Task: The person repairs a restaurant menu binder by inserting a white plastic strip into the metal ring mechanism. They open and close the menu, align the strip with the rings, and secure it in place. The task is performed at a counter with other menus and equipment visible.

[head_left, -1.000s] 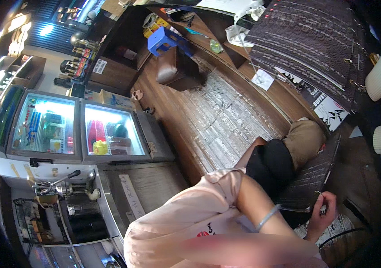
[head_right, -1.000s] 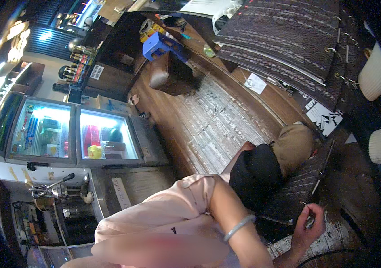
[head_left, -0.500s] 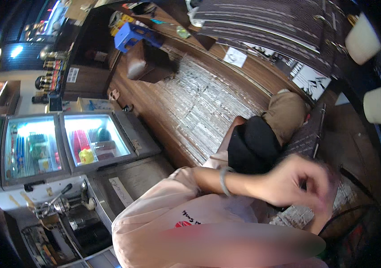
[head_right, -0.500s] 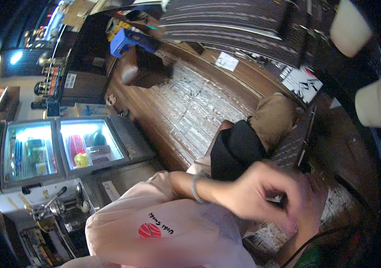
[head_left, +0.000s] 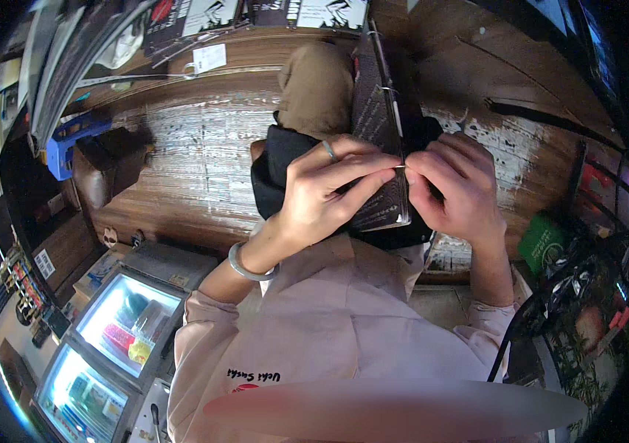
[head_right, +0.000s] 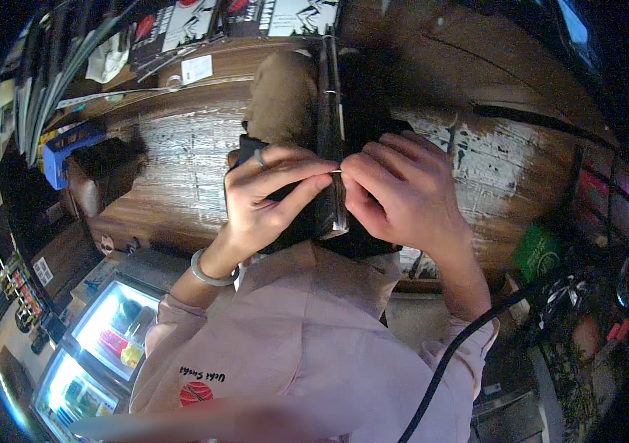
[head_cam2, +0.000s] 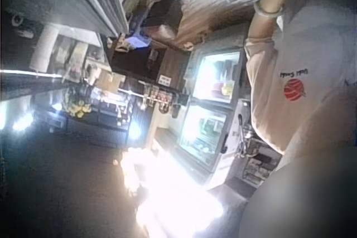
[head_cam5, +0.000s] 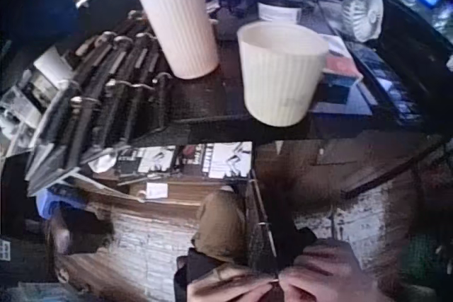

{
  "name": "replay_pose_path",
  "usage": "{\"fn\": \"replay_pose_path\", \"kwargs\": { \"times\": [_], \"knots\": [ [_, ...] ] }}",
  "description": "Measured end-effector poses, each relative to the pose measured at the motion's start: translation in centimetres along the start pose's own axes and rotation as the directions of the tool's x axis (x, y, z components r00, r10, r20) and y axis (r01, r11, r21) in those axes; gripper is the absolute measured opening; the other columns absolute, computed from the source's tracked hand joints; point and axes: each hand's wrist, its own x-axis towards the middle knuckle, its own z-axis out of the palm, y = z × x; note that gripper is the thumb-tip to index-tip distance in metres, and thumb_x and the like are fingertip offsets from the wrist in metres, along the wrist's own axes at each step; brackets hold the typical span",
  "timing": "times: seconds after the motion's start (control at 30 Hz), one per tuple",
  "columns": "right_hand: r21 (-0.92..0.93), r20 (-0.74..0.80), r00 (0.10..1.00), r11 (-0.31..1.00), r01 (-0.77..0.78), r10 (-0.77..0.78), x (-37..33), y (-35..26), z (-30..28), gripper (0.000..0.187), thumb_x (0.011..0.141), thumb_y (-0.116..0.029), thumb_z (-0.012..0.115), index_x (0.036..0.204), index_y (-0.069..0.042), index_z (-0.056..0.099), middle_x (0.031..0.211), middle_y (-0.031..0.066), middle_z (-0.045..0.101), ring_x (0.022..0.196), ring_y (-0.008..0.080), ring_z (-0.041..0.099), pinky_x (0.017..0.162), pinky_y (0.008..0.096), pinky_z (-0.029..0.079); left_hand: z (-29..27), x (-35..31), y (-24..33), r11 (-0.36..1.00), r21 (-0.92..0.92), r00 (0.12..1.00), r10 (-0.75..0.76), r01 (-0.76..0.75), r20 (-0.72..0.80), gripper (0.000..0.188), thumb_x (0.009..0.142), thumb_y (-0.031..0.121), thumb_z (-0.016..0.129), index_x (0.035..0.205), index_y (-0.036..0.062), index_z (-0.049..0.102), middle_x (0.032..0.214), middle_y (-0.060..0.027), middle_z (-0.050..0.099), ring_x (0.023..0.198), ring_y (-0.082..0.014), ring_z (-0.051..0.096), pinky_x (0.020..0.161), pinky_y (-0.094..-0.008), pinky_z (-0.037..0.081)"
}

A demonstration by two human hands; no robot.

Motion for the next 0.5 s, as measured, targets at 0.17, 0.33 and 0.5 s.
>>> {"fn": "replay_pose_path", "kwargs": {
  "times": [0.17,0.33,0.5],
  "knots": [
    [0.023,-0.018,1.0,1.0,-0.016,0.017,0.0,-0.1,-0.2,0.014,0.072,-0.003,0.07,0.082,-0.006,0.061,0.073,0.0087,0.06,0.063,0.0286,0.059,0.058,0.0392,0.048,0.3,0.7,0.4,0.999,-0.026,0.998,-0.031,0.033,0.052,0.015,0.08,-0.002,0.077,0.094,0.0007,0.074,0.086,-0.0106,0.07,0.076,-0.0241,0.068,0.068,-0.0327,0.054],
    [0.079,0.064,0.995,0.993,-0.088,0.083,0.1,-0.2,-0.8,0.02,0.07,-0.009,0.071,0.08,-0.009,0.053,0.07,0.0062,0.057,0.064,0.0273,0.061,0.056,0.0405,0.049,1.4,0.4,0.5,0.999,0.021,0.999,0.023,-0.024,0.023,0.013,0.082,-0.003,0.074,0.095,-0.0013,0.07,0.088,-0.0119,0.068,0.078,-0.0261,0.068,0.07,-0.0342,0.055],
    [-0.046,0.098,0.991,0.995,-0.085,0.089,0.0,-0.6,-1.5,0.021,0.07,-0.01,0.072,0.077,-0.01,0.052,0.069,0.0049,0.057,0.061,0.0259,0.062,0.051,0.0401,0.049,2.3,0.3,0.6,0.992,0.096,0.997,0.081,-0.08,-0.004,0.015,0.081,-0.005,0.074,0.094,-0.0012,0.068,0.089,-0.0115,0.068,0.078,-0.0266,0.067,0.07,-0.0349,0.054]
  ]
}}
